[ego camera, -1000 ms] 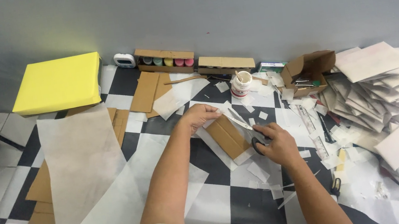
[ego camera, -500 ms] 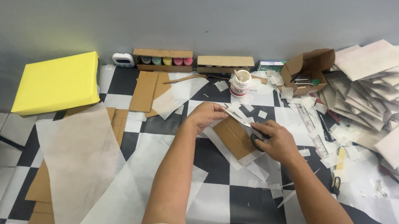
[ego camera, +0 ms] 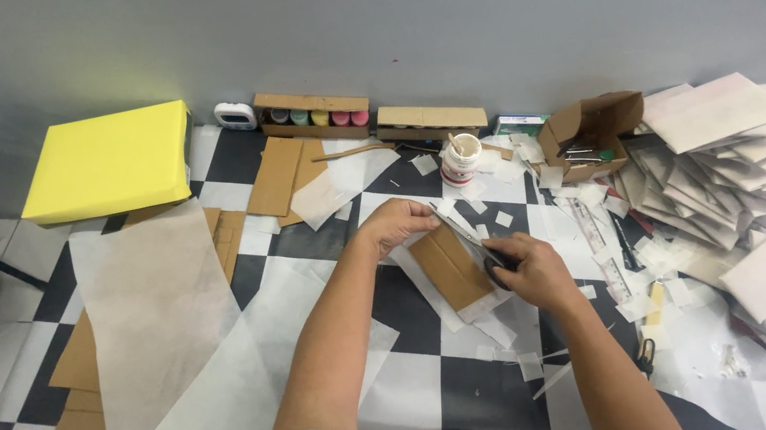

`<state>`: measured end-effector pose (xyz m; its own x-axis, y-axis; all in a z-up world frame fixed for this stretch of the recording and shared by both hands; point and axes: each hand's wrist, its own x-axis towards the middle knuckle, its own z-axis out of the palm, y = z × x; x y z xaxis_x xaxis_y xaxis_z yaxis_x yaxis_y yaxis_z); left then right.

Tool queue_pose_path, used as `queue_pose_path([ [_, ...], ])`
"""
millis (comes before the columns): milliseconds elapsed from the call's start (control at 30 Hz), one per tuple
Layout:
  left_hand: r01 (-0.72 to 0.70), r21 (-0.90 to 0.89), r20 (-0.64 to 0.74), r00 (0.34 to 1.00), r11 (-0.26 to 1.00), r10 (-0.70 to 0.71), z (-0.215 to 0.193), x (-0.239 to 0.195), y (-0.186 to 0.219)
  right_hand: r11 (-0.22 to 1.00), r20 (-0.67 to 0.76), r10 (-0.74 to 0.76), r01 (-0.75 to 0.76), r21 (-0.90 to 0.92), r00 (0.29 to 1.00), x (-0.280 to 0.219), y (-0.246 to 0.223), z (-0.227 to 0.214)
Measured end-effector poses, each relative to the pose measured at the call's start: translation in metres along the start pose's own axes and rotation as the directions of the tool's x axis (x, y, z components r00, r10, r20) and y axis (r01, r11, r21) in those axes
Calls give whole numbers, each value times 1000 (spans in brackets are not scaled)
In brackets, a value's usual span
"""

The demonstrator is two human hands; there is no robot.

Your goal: The person trims the edges of a white paper sheet placed over a brown cardboard piece using scissors. They repeatedly cut small strips from the paper, rotate the piece, and continue trimming until the edges are flush with the cardboard.

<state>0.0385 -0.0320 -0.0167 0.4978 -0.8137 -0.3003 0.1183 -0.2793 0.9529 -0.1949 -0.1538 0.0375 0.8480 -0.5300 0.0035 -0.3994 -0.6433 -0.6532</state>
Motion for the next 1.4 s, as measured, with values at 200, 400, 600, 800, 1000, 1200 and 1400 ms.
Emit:
queue_pose_path([
  [200, -12, -37, 13, 1000, 999, 12, 8, 15, -13, 993, -15, -48, 46, -111, 999, -3, -5, -3],
  [400, -6, -17, 23, 1000, 1000, 6, 18, 4, 1, 987, -34, -85, 80, -142, 996, 0, 7, 3],
  [600, 10, -87, 43, 999, 996, -6, 19, 4, -4, 999, -21, -34, 33, -43, 999, -2, 4, 3],
  [800, -20, 122, 33, 999, 992, 17, 10, 4, -7, 975, -95, 21, 0, 221, 995, 4, 11, 9],
  [1000, 69, 852, -265, 912, 519, 313, -24, 38, -20, 986, -210, -21, 55, 156, 977, 6, 28, -21],
  [1200, 237, 838, -309, 949, 491, 68, 38, -72, 36, 994, 10, -13, 14, -111, 1000, 5, 51, -35],
  [1400, 122, 878, -158, 987, 462, 40, 37, -89, 42, 977, 174, -36, 72, -203, 984, 1, 49, -47],
])
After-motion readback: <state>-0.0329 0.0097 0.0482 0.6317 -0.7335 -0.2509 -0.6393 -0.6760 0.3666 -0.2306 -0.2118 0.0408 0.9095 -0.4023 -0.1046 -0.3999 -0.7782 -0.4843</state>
